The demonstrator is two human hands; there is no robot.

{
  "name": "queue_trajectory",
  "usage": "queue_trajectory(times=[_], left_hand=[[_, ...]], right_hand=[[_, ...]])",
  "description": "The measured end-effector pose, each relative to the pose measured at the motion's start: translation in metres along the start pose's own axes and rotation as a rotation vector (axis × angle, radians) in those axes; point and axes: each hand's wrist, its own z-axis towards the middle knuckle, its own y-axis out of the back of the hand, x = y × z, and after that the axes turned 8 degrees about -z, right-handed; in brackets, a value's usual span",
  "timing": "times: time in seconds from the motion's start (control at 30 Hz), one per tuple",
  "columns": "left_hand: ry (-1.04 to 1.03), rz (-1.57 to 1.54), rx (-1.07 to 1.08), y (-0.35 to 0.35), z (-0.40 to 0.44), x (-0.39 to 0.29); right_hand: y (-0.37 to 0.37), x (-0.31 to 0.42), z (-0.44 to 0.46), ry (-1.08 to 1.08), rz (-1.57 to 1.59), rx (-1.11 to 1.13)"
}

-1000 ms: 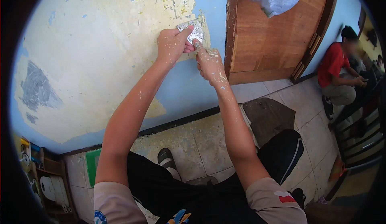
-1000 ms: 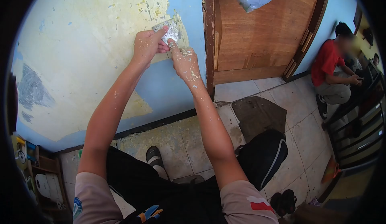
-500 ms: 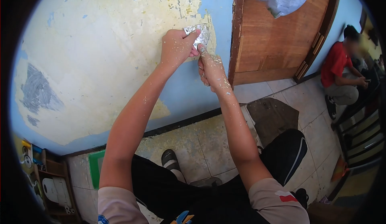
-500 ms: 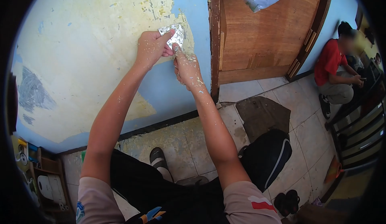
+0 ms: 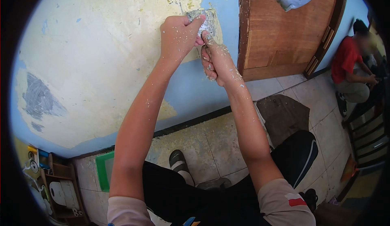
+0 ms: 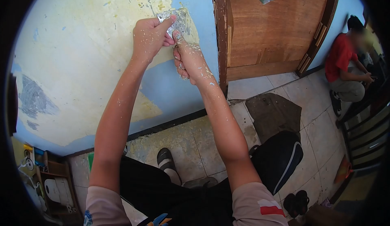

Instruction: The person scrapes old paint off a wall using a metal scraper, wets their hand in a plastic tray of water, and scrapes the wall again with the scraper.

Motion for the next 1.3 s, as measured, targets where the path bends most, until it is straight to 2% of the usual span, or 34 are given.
queue_trajectory(times=[0.07, 0.23, 0.33, 0.43, 0.57, 0.63, 0.73, 1.3], left_hand=[[-0.003, -0.017, -0.01, -0.002, 0.0, 0.0], [0.059, -0.149, 0.005, -0.005, -0.007, 0.011], [0.13, -0.206, -0.022, -0.009, -0.01, 0.018], [0.099, -0.224, -0.056, -0.006, -0.009, 0.017], [0.097, -0.207, -0.064, 0.002, -0.005, 0.011], [0.136, -0.224, -0.037, 0.002, -0.005, 0.01], [0.169, -0.193, -0.005, 0.005, -0.012, 0.007], [0.076, -0.148, -0.069, 0.008, -0.001, 0.007]], right_hand=[[0.002, 0.003, -0.002, -0.003, -0.026, 0.014], [0.01, -0.002, -0.005, 0.045, -0.176, -0.114], [0.014, -0.002, -0.006, 0.015, -0.189, -0.098], [0.01, 0.005, -0.004, 0.028, -0.223, -0.101], [0.002, 0.011, -0.002, 0.012, -0.197, -0.085], [-0.001, 0.01, -0.003, 0.072, -0.181, -0.148], [-0.004, 0.006, -0.014, 0.027, -0.157, -0.142], [-0.006, 0.008, 0.004, 0.061, -0.181, -0.095]])
